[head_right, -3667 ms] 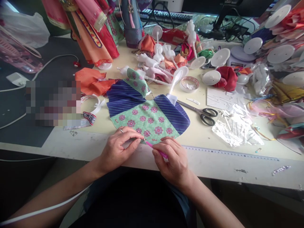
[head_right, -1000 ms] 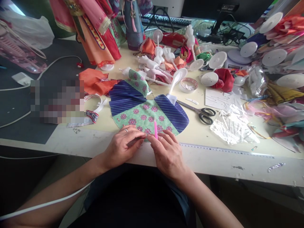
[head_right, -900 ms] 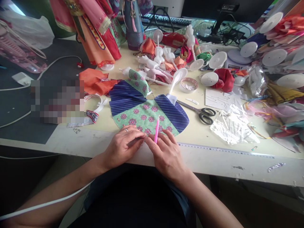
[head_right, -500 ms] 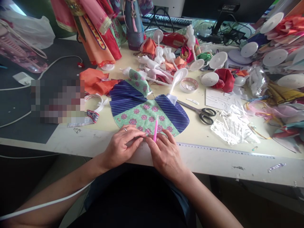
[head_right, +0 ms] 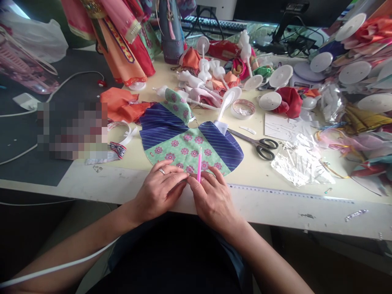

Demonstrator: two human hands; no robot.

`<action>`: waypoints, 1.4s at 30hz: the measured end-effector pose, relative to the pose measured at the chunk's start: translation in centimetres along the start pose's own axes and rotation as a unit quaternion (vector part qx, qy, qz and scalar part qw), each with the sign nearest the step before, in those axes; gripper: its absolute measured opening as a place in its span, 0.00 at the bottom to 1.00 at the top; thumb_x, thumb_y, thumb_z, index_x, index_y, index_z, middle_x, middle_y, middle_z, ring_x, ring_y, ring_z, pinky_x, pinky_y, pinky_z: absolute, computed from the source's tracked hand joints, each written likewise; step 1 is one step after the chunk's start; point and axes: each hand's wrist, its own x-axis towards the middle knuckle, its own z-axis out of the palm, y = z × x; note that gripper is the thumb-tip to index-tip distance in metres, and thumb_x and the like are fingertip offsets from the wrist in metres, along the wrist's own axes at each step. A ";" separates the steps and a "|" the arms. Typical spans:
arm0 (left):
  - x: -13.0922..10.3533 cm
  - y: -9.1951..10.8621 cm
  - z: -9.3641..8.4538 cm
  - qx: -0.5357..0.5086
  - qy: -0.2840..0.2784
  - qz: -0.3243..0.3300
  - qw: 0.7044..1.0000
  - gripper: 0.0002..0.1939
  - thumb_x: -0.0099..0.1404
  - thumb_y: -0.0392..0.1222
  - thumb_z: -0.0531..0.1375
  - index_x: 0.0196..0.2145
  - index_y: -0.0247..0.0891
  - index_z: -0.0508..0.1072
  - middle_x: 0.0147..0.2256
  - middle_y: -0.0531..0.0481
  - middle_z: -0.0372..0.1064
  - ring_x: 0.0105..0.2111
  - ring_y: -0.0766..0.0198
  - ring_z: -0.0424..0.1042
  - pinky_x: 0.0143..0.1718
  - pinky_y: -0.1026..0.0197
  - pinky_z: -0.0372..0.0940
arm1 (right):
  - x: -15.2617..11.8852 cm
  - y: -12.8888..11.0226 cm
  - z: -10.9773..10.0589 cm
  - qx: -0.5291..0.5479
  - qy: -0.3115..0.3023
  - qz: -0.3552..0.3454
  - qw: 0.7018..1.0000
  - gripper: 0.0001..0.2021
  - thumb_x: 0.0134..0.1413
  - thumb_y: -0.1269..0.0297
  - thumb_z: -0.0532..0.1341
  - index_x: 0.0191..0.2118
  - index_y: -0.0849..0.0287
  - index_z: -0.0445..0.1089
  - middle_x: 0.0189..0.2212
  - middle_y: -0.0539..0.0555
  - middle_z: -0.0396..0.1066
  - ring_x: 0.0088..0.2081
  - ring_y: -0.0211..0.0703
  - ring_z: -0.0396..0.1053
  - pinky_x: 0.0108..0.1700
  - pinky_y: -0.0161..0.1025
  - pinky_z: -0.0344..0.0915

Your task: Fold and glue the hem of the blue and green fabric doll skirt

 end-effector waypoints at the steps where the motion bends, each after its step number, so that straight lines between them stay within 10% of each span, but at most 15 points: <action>1: 0.0 0.1 0.0 0.009 -0.001 0.006 1.000 0.08 0.64 0.31 0.56 0.41 0.33 0.71 0.32 0.45 0.76 0.36 0.59 0.75 0.50 0.48 0.65 | 0.0 0.0 0.0 -0.001 -0.002 -0.001 1.000 0.19 0.55 0.80 0.52 0.51 0.62 0.64 0.38 0.57 0.75 0.40 0.46 0.70 0.55 0.55 0.62; 42: 0.0 -0.5 0.1 -0.089 0.001 -0.055 0.995 0.04 0.65 0.34 0.58 0.39 0.35 0.72 0.32 0.49 0.76 0.37 0.60 0.73 0.47 0.52 0.66 | 0.2 0.2 -0.1 0.022 0.005 0.000 1.000 0.14 0.57 0.76 0.57 0.50 0.66 0.65 0.33 0.56 0.73 0.39 0.47 0.68 0.52 0.53 0.64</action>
